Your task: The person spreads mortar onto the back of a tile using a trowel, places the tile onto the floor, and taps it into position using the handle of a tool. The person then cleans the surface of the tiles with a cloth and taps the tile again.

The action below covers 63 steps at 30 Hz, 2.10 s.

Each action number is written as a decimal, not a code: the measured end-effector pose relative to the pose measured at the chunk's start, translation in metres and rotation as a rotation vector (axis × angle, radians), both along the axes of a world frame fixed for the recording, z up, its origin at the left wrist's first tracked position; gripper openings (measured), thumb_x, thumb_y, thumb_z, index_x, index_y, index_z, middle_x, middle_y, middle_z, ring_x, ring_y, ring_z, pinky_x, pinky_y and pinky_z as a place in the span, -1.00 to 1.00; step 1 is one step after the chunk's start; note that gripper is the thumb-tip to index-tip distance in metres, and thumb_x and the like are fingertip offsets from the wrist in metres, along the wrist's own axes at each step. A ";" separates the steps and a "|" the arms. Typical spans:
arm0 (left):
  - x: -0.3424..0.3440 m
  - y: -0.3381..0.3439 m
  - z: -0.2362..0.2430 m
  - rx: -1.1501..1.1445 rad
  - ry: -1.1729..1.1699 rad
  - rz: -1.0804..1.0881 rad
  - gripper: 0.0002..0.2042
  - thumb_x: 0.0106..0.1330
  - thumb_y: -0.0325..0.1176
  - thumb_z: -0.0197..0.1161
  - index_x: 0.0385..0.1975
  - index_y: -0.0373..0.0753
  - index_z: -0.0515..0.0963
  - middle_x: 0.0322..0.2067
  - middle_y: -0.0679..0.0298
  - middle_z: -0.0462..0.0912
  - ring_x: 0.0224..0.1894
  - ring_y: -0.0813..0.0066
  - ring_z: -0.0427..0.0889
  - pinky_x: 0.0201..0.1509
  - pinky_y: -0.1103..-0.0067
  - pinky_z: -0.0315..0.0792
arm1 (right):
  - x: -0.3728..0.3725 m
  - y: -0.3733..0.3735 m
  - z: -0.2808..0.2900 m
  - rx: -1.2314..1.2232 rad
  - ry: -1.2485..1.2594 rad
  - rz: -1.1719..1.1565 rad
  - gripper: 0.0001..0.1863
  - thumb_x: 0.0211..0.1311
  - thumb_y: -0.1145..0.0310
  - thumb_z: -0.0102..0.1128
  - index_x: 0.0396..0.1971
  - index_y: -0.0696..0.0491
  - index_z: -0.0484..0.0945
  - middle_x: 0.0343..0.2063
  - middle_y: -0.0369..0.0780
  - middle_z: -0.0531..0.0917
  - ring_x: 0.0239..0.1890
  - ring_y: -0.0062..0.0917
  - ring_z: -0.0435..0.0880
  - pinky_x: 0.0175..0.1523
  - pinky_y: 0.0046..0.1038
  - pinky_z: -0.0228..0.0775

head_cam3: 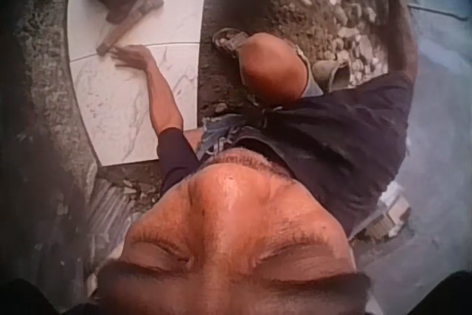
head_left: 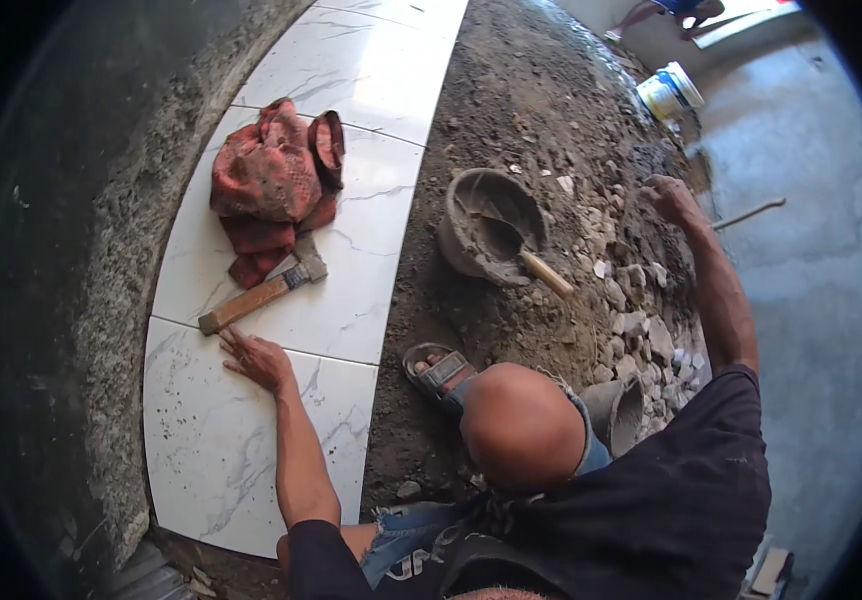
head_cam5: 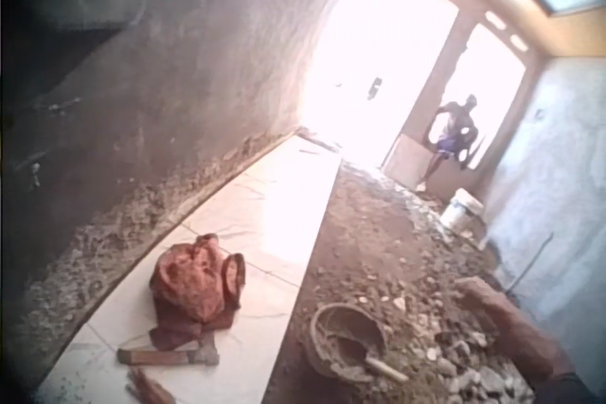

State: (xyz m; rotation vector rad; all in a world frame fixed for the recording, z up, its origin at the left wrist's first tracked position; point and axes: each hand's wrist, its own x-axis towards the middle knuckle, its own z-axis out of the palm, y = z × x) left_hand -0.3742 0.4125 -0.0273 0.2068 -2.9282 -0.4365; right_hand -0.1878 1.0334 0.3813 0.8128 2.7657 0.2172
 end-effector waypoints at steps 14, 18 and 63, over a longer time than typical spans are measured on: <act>0.114 -0.100 0.134 0.361 -0.848 0.019 -0.47 0.31 -0.31 0.06 0.25 -0.39 0.20 0.15 -0.24 0.36 0.15 -0.16 0.40 0.18 0.24 0.33 | 0.036 -0.013 -0.013 -0.636 -0.657 0.075 -0.69 0.24 0.38 0.11 -0.04 0.14 0.51 -0.30 -0.07 0.65 -0.27 -0.30 0.64 -0.16 -0.33 0.45; 0.277 -0.132 0.234 0.346 -0.958 0.343 -0.60 0.33 -0.19 0.05 0.06 -0.31 0.42 -0.02 -0.20 0.52 0.07 -0.16 0.47 0.09 0.17 0.36 | 0.118 -0.070 0.005 -1.053 -0.740 0.122 -0.71 0.35 0.38 0.05 0.00 0.17 0.50 -0.26 -0.18 0.67 -0.27 -0.51 0.65 -0.22 -0.44 0.52; 0.183 0.525 0.468 0.658 -0.762 0.962 -0.66 0.40 -0.30 0.00 0.06 -0.35 0.44 -0.11 -0.05 0.60 -0.01 0.09 0.57 0.09 0.37 0.40 | -0.617 0.298 -0.157 -0.296 -0.446 0.511 -0.73 0.17 0.32 -0.07 -0.28 0.10 0.58 -0.28 0.02 0.65 -0.17 -0.08 0.64 -0.08 -0.09 0.49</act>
